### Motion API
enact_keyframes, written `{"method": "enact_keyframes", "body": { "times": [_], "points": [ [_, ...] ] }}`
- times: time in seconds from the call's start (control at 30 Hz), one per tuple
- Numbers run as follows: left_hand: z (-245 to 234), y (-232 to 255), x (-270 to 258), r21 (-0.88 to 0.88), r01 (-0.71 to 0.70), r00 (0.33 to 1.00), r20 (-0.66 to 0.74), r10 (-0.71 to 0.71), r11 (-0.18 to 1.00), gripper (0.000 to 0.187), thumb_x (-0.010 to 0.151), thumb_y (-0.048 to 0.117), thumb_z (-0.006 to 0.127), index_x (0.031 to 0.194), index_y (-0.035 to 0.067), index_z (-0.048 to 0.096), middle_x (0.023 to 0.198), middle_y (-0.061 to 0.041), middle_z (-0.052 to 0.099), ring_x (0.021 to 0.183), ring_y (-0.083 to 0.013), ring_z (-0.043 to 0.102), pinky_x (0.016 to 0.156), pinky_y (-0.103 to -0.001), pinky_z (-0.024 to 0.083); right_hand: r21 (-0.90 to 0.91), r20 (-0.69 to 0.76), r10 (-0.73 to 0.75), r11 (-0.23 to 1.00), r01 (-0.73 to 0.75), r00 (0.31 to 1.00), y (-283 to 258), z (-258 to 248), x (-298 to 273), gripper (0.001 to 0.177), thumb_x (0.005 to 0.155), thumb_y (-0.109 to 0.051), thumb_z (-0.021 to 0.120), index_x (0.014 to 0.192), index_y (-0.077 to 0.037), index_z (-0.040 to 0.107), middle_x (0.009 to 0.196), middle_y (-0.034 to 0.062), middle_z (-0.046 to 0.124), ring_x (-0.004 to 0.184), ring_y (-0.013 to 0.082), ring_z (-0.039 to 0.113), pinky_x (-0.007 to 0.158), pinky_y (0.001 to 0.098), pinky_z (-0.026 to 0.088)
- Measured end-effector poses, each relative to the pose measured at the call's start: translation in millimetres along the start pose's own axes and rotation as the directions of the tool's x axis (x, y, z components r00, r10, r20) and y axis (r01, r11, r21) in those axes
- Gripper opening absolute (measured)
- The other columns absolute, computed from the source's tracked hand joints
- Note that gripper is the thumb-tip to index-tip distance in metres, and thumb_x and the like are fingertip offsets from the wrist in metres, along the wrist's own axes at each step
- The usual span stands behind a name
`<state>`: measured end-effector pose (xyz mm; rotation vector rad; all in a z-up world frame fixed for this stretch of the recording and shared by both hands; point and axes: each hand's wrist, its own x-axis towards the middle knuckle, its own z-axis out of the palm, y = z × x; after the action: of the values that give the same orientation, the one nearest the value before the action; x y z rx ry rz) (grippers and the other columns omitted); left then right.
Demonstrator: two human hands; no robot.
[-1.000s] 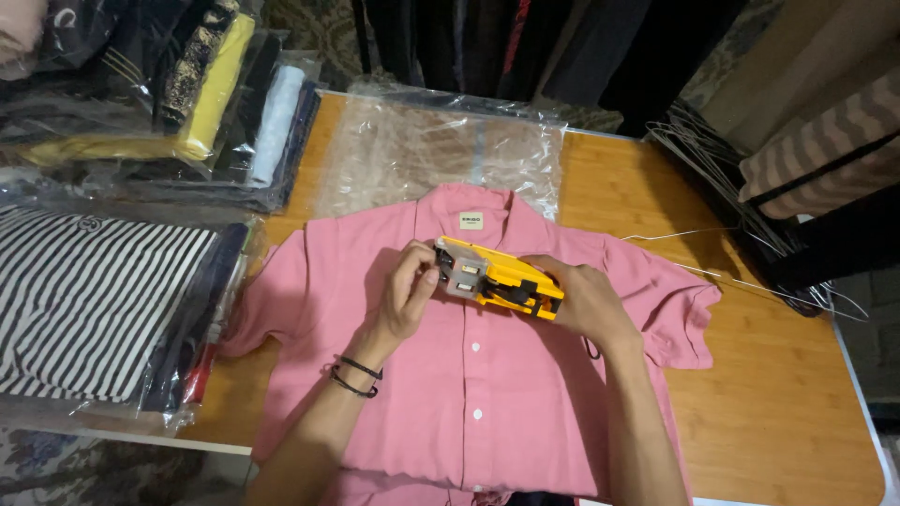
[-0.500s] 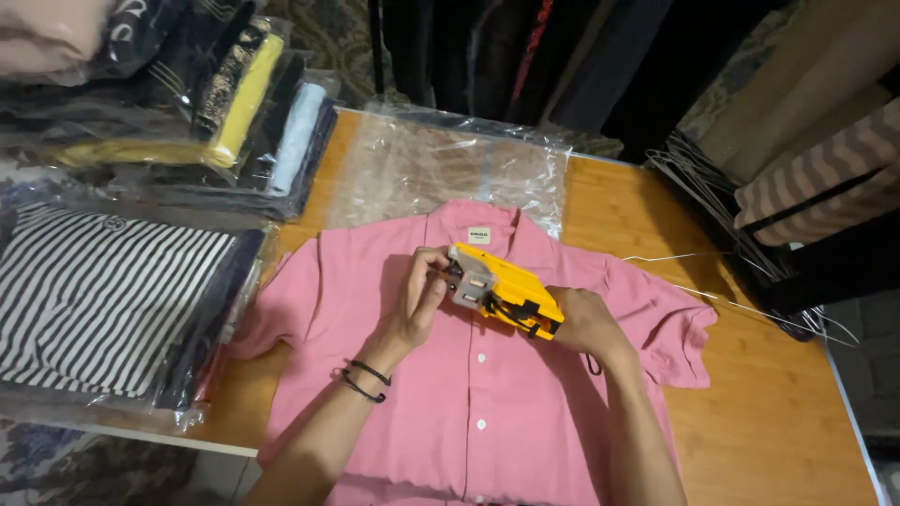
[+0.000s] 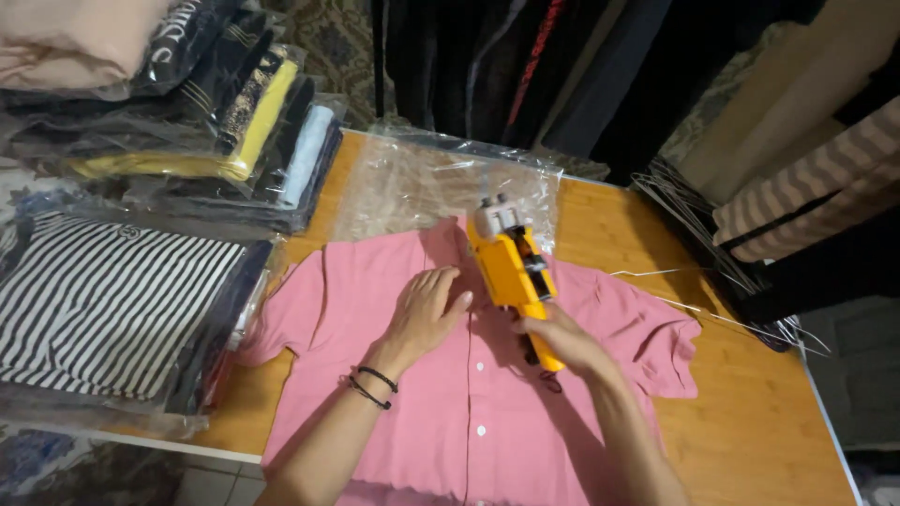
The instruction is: Tagging, buttoning, and hanging a pink shirt.
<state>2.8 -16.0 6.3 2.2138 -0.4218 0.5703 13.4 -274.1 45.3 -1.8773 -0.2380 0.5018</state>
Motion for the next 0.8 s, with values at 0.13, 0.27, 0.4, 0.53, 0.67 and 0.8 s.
{"method": "enact_keyframes", "body": {
  "times": [0.13, 0.27, 0.4, 0.53, 0.67, 0.8],
  "points": [
    [-6.0, 7.0, -2.6, 0.012, -0.040, 0.996, 0.078, 0.039, 0.999, 0.045, 0.099, 0.029, 0.059, 0.132, -0.002, 0.057, 0.129, -0.019, 0.064, 0.122, -0.0359, 0.057, 0.105, -0.047, 0.041, 0.089, -0.076, 0.109, 0.991, -0.102, 0.991, 13.7, 28.6, 5.5, 0.031, 0.085, -0.026, 0.064, 0.106, -0.004, 0.069, 0.081, 0.0001, 0.065, 0.071, 0.0126, 0.059, 0.062, 0.0287, 0.047],
    [-0.4, 3.3, -2.0, 0.109, -0.097, 0.976, 0.204, 0.073, 0.989, 0.044, 0.095, 0.028, 0.062, 0.129, 0.000, 0.059, 0.127, -0.016, 0.065, 0.125, -0.0321, 0.056, 0.108, -0.046, 0.038, 0.400, 0.045, 0.146, 0.904, -0.152, 0.988, -0.6, 45.6, -0.5, 0.025, 0.090, -0.026, 0.062, 0.091, -0.002, 0.057, 0.067, 0.0103, 0.057, 0.053, 0.0220, 0.056, 0.048, 0.0358, 0.047],
    [0.8, 5.7, -4.1, 0.178, -0.159, 0.971, 0.206, 0.121, 0.971, 0.044, 0.095, 0.030, 0.065, 0.125, 0.000, 0.060, 0.130, -0.015, 0.064, 0.128, -0.0308, 0.055, 0.109, -0.045, 0.038, 0.450, 0.028, 0.334, 0.838, -0.310, 0.942, -2.2, 42.9, 3.1, 0.017, 0.085, -0.025, 0.057, 0.091, -0.009, 0.060, 0.067, 0.0108, 0.059, 0.051, 0.0227, 0.056, 0.049, 0.0382, 0.049],
    [-0.5, 8.1, -2.2, 0.126, -0.166, 0.977, 0.157, 0.145, 0.978, 0.050, 0.090, 0.029, 0.067, 0.130, -0.001, 0.060, 0.136, -0.015, 0.062, 0.128, -0.0299, 0.053, 0.106, -0.044, 0.038, 0.563, 0.046, 0.317, 0.775, -0.287, 0.947, 18.1, 36.2, 14.0, 0.022, 0.086, -0.022, 0.061, 0.086, -0.002, 0.054, 0.066, 0.0093, 0.054, 0.052, 0.0213, 0.054, 0.048, 0.0377, 0.049],
    [-1.2, 10.3, -4.3, 0.146, -0.163, 0.975, 0.176, 0.137, 0.976, 0.049, 0.091, 0.030, 0.066, 0.130, 0.000, 0.060, 0.137, -0.013, 0.062, 0.130, -0.0282, 0.054, 0.108, -0.043, 0.038, 0.551, -0.002, 0.289, 0.799, -0.240, 0.957, 10.4, 39.6, 7.5, 0.020, 0.083, -0.022, 0.061, 0.086, -0.003, 0.056, 0.065, 0.0057, 0.053, 0.051, 0.0199, 0.053, 0.046, 0.0373, 0.047],
    [-0.8, 11.1, -2.8, 0.145, -0.156, 0.971, 0.201, 0.126, 0.977, 0.050, 0.094, 0.032, 0.065, 0.131, -0.001, 0.060, 0.137, -0.013, 0.062, 0.129, -0.0282, 0.053, 0.107, -0.044, 0.037, 0.474, -0.015, 0.293, 0.844, -0.251, 0.956, 15.2, 36.0, 9.4, 0.024, 0.083, -0.027, 0.060, 0.086, -0.003, 0.060, 0.063, 0.0075, 0.056, 0.049, 0.0205, 0.054, 0.045, 0.0357, 0.047]
  ]
}}
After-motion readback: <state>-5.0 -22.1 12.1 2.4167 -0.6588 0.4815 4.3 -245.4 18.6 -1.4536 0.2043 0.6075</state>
